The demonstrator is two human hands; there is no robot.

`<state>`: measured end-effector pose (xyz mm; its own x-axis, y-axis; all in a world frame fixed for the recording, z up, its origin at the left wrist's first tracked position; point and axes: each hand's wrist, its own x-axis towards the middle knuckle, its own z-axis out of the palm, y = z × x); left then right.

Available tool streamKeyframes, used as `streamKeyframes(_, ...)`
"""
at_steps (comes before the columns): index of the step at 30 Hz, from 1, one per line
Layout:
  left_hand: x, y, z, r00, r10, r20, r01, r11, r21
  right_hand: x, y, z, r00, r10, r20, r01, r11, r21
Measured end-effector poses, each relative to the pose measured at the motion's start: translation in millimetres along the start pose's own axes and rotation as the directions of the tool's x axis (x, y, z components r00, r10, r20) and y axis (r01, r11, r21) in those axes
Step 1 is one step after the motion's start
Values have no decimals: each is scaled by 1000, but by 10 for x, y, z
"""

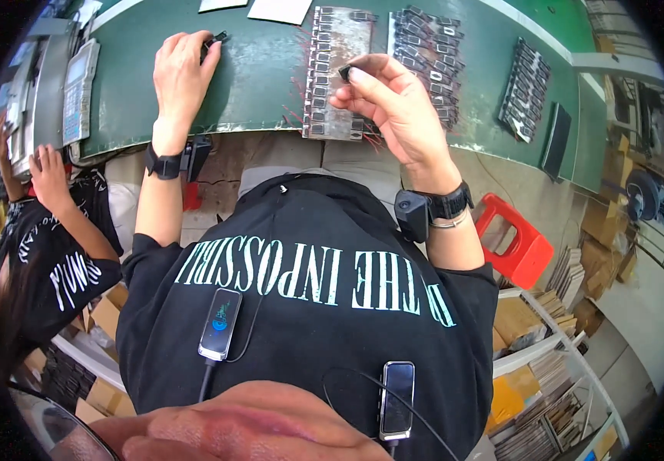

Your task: The person picks up a small electronic component, presses its parts together with both hands, and places it onto a metal plate. This process is repeated for several components, which are then moved from the plate to a separate stack.

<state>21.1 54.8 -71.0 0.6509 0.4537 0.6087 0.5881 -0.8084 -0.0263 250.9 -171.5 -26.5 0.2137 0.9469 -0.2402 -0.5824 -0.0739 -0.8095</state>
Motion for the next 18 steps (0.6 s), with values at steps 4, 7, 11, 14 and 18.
streamKeyframes(4,67,311,-172,976,-192,102,208,960,-187,41,19,23,999,-41,-32,38,996,-84)
streamKeyframes(7,84,630,-274,919,-270,288,395,651,-648,130,29,172,999,-48,-14,45,982,-184)
streamKeyframes(11,133,519,-185,975,-223,6,203,876,-437,150,34,199,997,-78,-14,73,976,-203)
streamKeyframes(14,-5,234,-241,952,-306,32,295,877,-379,97,24,130,997,-81,-17,77,978,-194)
streamKeyframes(18,-161,190,-303,961,-263,84,276,923,-269,66,25,76,997,-77,-31,68,972,-224)
